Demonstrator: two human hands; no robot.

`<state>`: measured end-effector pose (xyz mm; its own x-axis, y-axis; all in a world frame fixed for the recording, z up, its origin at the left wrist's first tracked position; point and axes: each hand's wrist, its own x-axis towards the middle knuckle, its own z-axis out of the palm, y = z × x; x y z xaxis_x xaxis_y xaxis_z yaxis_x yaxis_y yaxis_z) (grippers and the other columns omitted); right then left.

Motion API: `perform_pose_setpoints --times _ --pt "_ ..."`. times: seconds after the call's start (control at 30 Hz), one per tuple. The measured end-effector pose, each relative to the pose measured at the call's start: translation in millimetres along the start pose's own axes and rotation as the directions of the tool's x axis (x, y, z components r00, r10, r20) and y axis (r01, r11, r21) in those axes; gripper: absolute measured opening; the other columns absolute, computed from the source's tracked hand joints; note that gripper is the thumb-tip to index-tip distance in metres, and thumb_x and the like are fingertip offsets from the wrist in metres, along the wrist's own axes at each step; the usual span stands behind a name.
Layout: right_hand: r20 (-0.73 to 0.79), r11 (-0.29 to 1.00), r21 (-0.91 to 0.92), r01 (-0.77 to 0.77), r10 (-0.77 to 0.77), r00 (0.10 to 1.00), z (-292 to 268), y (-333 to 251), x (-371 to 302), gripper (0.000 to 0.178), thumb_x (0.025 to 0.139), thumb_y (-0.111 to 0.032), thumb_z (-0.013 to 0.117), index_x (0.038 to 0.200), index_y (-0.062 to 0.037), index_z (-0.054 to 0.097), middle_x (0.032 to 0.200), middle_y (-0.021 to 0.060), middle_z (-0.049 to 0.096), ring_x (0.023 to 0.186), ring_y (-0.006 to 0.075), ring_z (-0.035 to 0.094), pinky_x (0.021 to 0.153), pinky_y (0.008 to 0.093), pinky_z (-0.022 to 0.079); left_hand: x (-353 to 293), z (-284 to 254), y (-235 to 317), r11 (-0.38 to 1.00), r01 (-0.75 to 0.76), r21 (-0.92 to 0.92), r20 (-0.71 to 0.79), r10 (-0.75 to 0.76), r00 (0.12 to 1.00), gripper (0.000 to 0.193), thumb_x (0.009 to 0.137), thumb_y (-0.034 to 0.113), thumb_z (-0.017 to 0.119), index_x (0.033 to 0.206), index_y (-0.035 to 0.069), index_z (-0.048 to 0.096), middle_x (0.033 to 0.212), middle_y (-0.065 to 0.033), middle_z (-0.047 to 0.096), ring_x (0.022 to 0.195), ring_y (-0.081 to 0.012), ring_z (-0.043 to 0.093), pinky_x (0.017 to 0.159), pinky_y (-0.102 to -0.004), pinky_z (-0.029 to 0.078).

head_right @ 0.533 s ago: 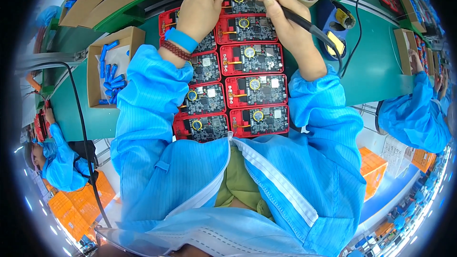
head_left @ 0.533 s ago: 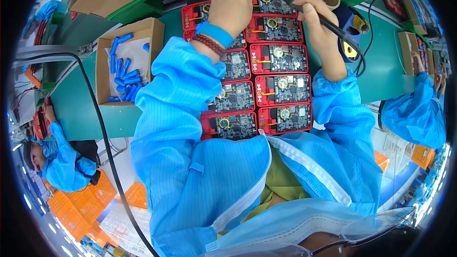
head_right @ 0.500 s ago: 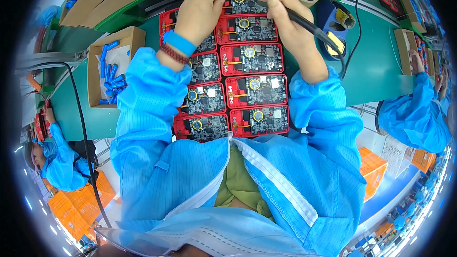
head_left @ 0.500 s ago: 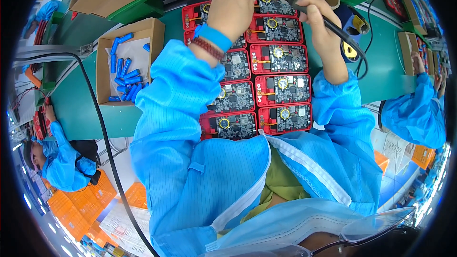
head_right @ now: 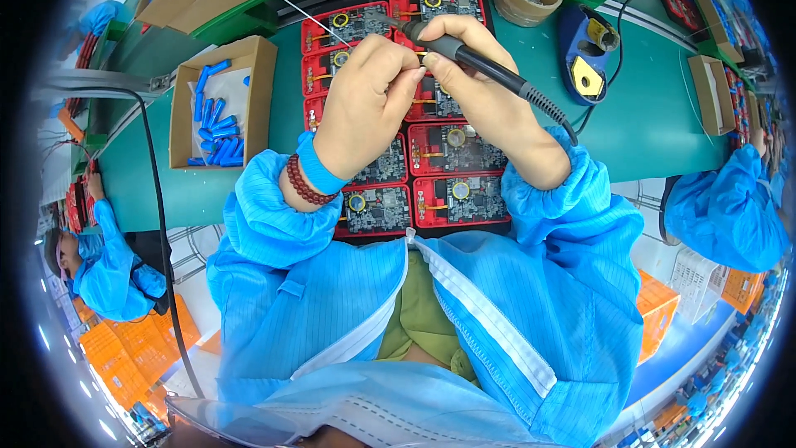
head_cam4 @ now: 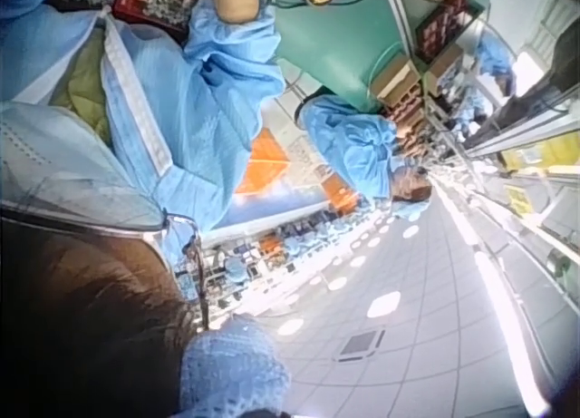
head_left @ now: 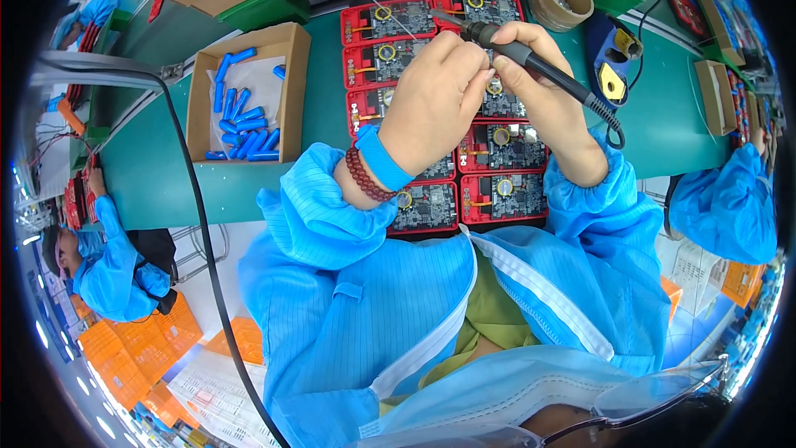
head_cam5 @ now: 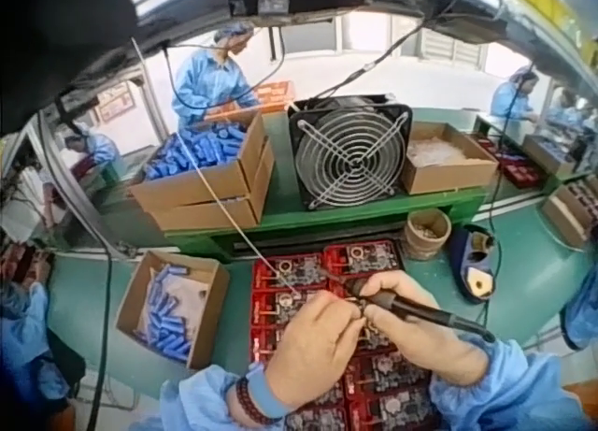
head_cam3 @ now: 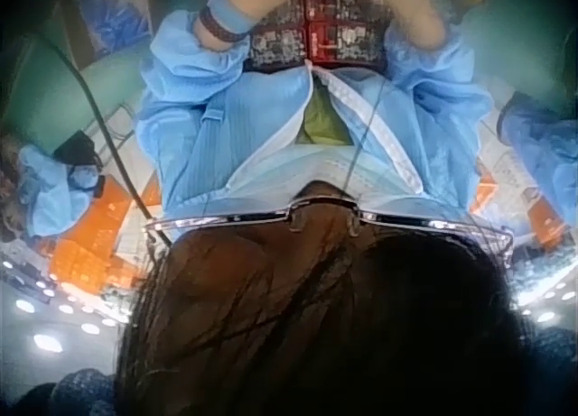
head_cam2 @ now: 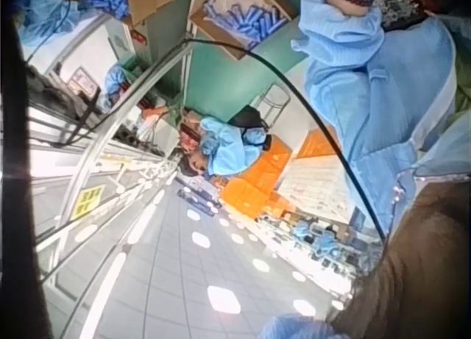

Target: The person solders components onto circuit boards using a soldering iron and solder wire. The person takes batteries from a box, connects wires to them, and solders them onto the circuit boards.

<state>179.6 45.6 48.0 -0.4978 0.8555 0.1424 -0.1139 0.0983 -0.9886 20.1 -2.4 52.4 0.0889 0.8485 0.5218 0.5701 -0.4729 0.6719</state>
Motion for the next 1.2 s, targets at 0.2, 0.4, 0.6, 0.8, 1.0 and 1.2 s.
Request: perform_pose_setpoints --times 0.2,0.4,0.6,0.8,1.0,1.2 --pt "-0.017 0.956 -0.255 0.144 -0.153 0.988 8.1 -9.2 0.6 0.02 0.088 -0.001 0.056 0.107 -0.0063 0.055 0.088 -0.0009 0.052 0.077 0.0042 0.047 0.066 0.0196 0.041 -8.4 -18.8 -6.8 0.97 -0.14 0.2 -0.068 0.156 0.985 0.008 0.076 0.007 0.064 0.078 0.005 0.056 0.075 -0.0104 0.052 0.073 -0.03 0.052 0.065 -0.0396 0.043" --pt "0.071 0.928 -0.32 0.191 -0.178 0.982 -10.2 -4.2 32.8 0.017 0.092 -0.016 0.056 0.107 -0.0069 0.058 0.077 -0.0028 0.052 0.07 0.0039 0.046 0.062 0.0199 0.04 -23.0 -51.1 -50.2 0.902 0.044 0.43 -0.258 0.077 0.963 0.007 0.075 0.006 0.064 0.075 0.005 0.057 0.072 -0.0107 0.055 0.071 -0.0312 0.053 0.064 -0.0419 0.042" --pt "0.136 0.903 -0.36 0.234 -0.197 0.971 6.4 -0.5 66.1 0.019 0.094 -0.02 0.051 0.099 -0.0044 0.062 0.08 -0.0002 0.055 0.074 0.0071 0.05 0.068 0.0235 0.043 -27.8 -61.0 -97.5 0.809 0.26 0.528 -0.372 -0.055 0.926 0.005 0.078 0.006 0.061 0.076 0.004 0.056 0.075 -0.0136 0.058 0.073 -0.0342 0.054 0.066 -0.0446 0.044" --pt "0.23 0.801 -0.465 0.377 -0.302 0.925 27.4 28.1 84.8 0.018 0.092 -0.016 0.052 0.097 -0.0016 0.061 0.091 0.0064 0.063 0.089 0.0154 0.059 0.081 0.0273 0.046 -23.8 -55.6 -106.7 0.751 0.273 0.601 -0.351 -0.059 0.935 0.007 0.079 0.008 0.061 0.076 0.003 0.056 0.076 -0.0146 0.058 0.075 -0.0346 0.054 0.068 -0.0438 0.045" --pt "0.253 0.789 -0.468 0.399 -0.313 0.915 30.3 41.9 90.3 0.021 0.093 -0.02 0.052 0.096 -0.0015 0.061 0.092 0.0072 0.063 0.089 0.0156 0.06 0.081 0.027 0.047 -26.1 -56.1 -108.6 0.791 0.277 0.545 -0.357 -0.08 0.931 0.005 0.078 0.006 0.06 0.076 0.003 0.057 0.076 -0.0144 0.059 0.076 -0.0354 0.055 0.068 -0.0455 0.043" --pt "0.244 0.791 -0.471 0.391 -0.309 0.919 31.7 41.5 89.5 0.022 0.094 -0.021 0.052 0.096 -0.0017 0.061 0.092 0.007 0.063 0.09 0.0159 0.06 0.081 0.0269 0.047 -25.8 -54.7 -109.9 0.771 0.26 0.582 -0.32 -0.077 0.944 0.006 0.079 0.007 0.059 0.076 0.003 0.057 0.077 -0.0141 0.06 0.076 -0.0349 0.054 0.069 -0.0447 0.043"
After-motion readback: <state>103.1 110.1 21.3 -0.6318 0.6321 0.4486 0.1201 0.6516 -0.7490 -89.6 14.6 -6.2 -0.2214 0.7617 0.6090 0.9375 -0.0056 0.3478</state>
